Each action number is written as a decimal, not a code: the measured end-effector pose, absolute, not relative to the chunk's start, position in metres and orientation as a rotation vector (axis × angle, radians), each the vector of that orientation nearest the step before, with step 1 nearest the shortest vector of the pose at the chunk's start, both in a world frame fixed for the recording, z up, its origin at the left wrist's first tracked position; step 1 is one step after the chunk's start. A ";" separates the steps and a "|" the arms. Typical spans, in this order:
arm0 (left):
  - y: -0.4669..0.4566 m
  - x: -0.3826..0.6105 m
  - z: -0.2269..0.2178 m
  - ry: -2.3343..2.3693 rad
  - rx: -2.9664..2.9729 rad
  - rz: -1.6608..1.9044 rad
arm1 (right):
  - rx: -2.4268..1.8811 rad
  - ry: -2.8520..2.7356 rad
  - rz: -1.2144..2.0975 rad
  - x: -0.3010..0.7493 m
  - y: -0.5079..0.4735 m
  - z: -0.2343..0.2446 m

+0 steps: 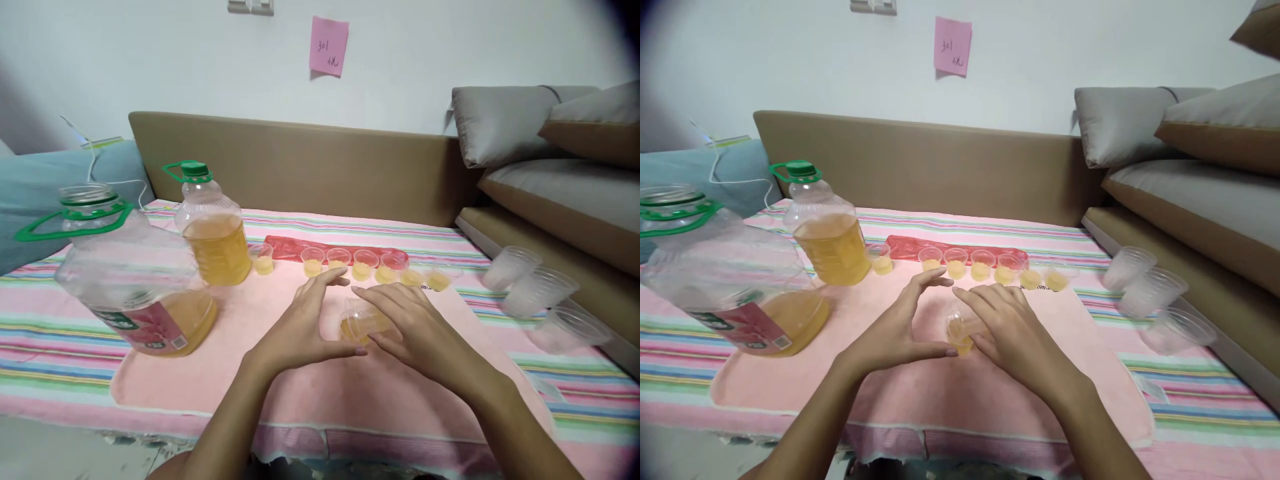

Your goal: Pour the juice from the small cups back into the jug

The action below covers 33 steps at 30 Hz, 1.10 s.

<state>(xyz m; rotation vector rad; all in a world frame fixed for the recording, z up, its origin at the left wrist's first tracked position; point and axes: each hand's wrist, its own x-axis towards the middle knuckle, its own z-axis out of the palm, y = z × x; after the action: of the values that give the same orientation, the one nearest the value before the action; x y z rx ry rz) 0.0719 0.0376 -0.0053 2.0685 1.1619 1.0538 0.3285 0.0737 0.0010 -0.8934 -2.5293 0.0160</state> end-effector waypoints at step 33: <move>0.048 0.085 -0.001 1.209 2.029 1.051 | -0.958 -1.911 0.352 0.338 0.060 -0.016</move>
<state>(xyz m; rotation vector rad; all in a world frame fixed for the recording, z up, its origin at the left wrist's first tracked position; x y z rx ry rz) 0.0854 0.0475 -0.0011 2.0292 1.2094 1.0514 0.3375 0.0597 -0.0161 -0.9584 -1.9114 0.3518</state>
